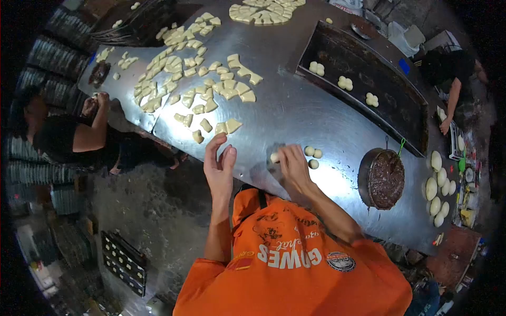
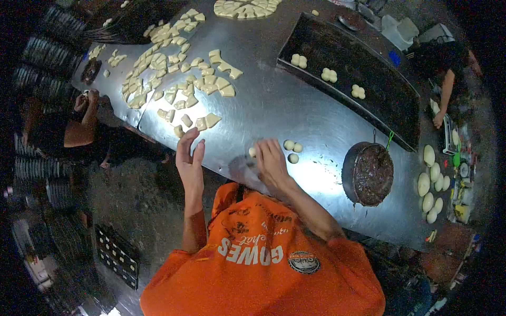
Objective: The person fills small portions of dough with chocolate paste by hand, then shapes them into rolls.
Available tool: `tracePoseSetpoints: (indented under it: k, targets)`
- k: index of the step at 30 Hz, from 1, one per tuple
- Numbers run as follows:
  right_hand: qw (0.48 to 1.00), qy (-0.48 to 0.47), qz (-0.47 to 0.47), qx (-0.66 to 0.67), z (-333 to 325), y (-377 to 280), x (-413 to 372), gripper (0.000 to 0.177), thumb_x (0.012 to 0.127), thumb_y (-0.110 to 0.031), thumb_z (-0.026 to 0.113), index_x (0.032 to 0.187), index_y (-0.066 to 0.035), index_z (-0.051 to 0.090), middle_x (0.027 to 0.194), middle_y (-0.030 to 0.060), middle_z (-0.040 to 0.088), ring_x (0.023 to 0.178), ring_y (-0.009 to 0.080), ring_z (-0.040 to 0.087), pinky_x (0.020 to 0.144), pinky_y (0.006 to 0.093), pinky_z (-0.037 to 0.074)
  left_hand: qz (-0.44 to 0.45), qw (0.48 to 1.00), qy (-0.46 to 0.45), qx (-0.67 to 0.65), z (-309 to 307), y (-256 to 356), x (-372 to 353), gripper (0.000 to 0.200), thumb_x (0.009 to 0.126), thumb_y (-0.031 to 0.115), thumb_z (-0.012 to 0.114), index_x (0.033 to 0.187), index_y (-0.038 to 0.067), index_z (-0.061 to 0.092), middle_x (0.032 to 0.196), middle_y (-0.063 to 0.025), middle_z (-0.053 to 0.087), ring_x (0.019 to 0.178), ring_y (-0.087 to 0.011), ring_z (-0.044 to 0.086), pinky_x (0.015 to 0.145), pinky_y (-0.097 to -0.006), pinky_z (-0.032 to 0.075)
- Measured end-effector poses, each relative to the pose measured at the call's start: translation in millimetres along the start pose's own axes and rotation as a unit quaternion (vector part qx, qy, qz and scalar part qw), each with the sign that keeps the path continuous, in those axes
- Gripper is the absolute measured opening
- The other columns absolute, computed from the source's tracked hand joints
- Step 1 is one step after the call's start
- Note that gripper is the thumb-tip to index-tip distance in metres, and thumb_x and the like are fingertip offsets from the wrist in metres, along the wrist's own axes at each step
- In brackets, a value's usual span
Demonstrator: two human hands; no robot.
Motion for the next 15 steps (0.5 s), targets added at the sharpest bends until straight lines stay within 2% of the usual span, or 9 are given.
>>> tracePoseSetpoints:
  k: [1, 3, 4, 5, 7, 8, 10, 13, 15]
  targets:
    - [1.0, -0.006, 0.002, 0.0, 15, 1, 4, 0.013, 0.09, -0.003, 0.055, 0.1, 0.003, 0.06, 0.094, 0.0171, 0.057, 0.093, 0.0338, 0.053, 0.081, 0.0462, 0.044, -0.005, 1.0, 0.0, 0.004, -1, -4, 0, 0.033, 0.094, 0.009, 0.064, 0.125, -0.001, 0.056, 0.13, -0.0124, 0.057, 0.122, -0.022, 0.054, 0.103, -0.0367, 0.047]
    - [0.994, -0.085, 0.006, -0.075, 67, 18, 5, 0.011, 0.09, -0.006, 0.055, 0.097, 0.001, 0.06, 0.094, 0.0171, 0.057, 0.093, 0.0353, 0.052, 0.086, 0.0508, 0.041, -0.006, 1.0, 0.0, 0.005, 2, -5, -2, 0.034, 0.095, 0.011, 0.064, 0.125, -0.001, 0.056, 0.129, -0.0129, 0.057, 0.122, -0.0226, 0.054, 0.103, -0.0379, 0.047]
    - [0.988, -0.138, -0.041, -0.045, 92, 10, -10, 0.015, 0.092, -0.009, 0.054, 0.101, 0.001, 0.061, 0.097, 0.0169, 0.056, 0.093, 0.0359, 0.051, 0.09, 0.0523, 0.038, -0.027, 1.0, 0.004, 0.009, 4, -7, -5, 0.035, 0.095, 0.014, 0.064, 0.126, -0.001, 0.055, 0.129, -0.0132, 0.057, 0.121, -0.0232, 0.054, 0.103, -0.0387, 0.047]
    - [0.989, -0.02, -0.143, -0.027, 74, -18, -31, 0.021, 0.086, -0.007, 0.057, 0.105, 0.0, 0.061, 0.101, 0.0159, 0.055, 0.091, 0.0342, 0.05, 0.089, 0.049, 0.041, -0.041, 0.999, 0.002, 0.014, 6, -7, -3, 0.036, 0.096, 0.016, 0.063, 0.126, -0.001, 0.055, 0.129, -0.0135, 0.057, 0.121, -0.0238, 0.054, 0.103, -0.0396, 0.047]
    - [0.979, -0.063, -0.191, 0.024, 62, -21, -40, 0.027, 0.083, -0.006, 0.058, 0.108, 0.001, 0.061, 0.102, 0.0155, 0.054, 0.093, 0.0339, 0.05, 0.089, 0.0456, 0.042, 0.002, 1.0, -0.005, 0.007, 8, 1, -3, 0.034, 0.097, 0.015, 0.06, 0.126, -0.002, 0.055, 0.126, -0.0146, 0.058, 0.12, -0.0235, 0.055, 0.102, -0.039, 0.048]
    - [0.98, -0.06, -0.187, 0.017, 59, -11, -30, 0.027, 0.083, -0.006, 0.058, 0.108, 0.001, 0.061, 0.102, 0.0155, 0.054, 0.093, 0.0339, 0.05, 0.089, 0.0456, 0.042, 0.008, 1.0, 0.008, 0.002, 5, 1, -3, 0.033, 0.097, 0.014, 0.06, 0.125, -0.002, 0.055, 0.126, -0.0144, 0.058, 0.119, -0.0231, 0.055, 0.101, -0.0389, 0.049]
    - [0.961, -0.073, -0.18, -0.197, 63, 13, -18, 0.031, 0.082, -0.006, 0.058, 0.112, 0.001, 0.059, 0.103, 0.0153, 0.054, 0.098, 0.0342, 0.051, 0.089, 0.0445, 0.044, -0.005, 0.999, 0.032, -0.001, -4, -6, -3, 0.028, 0.098, 0.011, 0.058, 0.123, -0.002, 0.056, 0.126, -0.0136, 0.058, 0.118, -0.0224, 0.056, 0.1, -0.0388, 0.05]
    - [0.984, -0.059, -0.088, -0.145, 80, 7, -6, 0.031, 0.083, -0.006, 0.057, 0.113, 0.001, 0.057, 0.104, 0.0156, 0.054, 0.102, 0.0341, 0.052, 0.088, 0.045, 0.045, -0.02, 0.998, 0.051, -0.024, -11, -14, -2, 0.027, 0.097, 0.009, 0.059, 0.121, -0.001, 0.056, 0.124, -0.0111, 0.058, 0.117, -0.0204, 0.055, 0.1, -0.0355, 0.047]
    - [0.991, -0.04, -0.086, -0.099, 84, 3, -27, 0.028, 0.083, -0.006, 0.058, 0.11, 0.0, 0.055, 0.107, 0.016, 0.055, 0.105, 0.0341, 0.052, 0.09, 0.046, 0.045, -0.03, 0.998, 0.041, -0.034, -8, -6, -1, 0.027, 0.097, 0.013, 0.06, 0.121, -0.001, 0.056, 0.124, -0.0115, 0.059, 0.116, -0.0209, 0.055, 0.099, -0.0361, 0.047]
Point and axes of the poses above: each hand's wrist, its own x-axis towards the middle knuckle, its own z-axis out of the palm, y = z × x, the point moved 10 cm from there along x, towards the middle knuckle
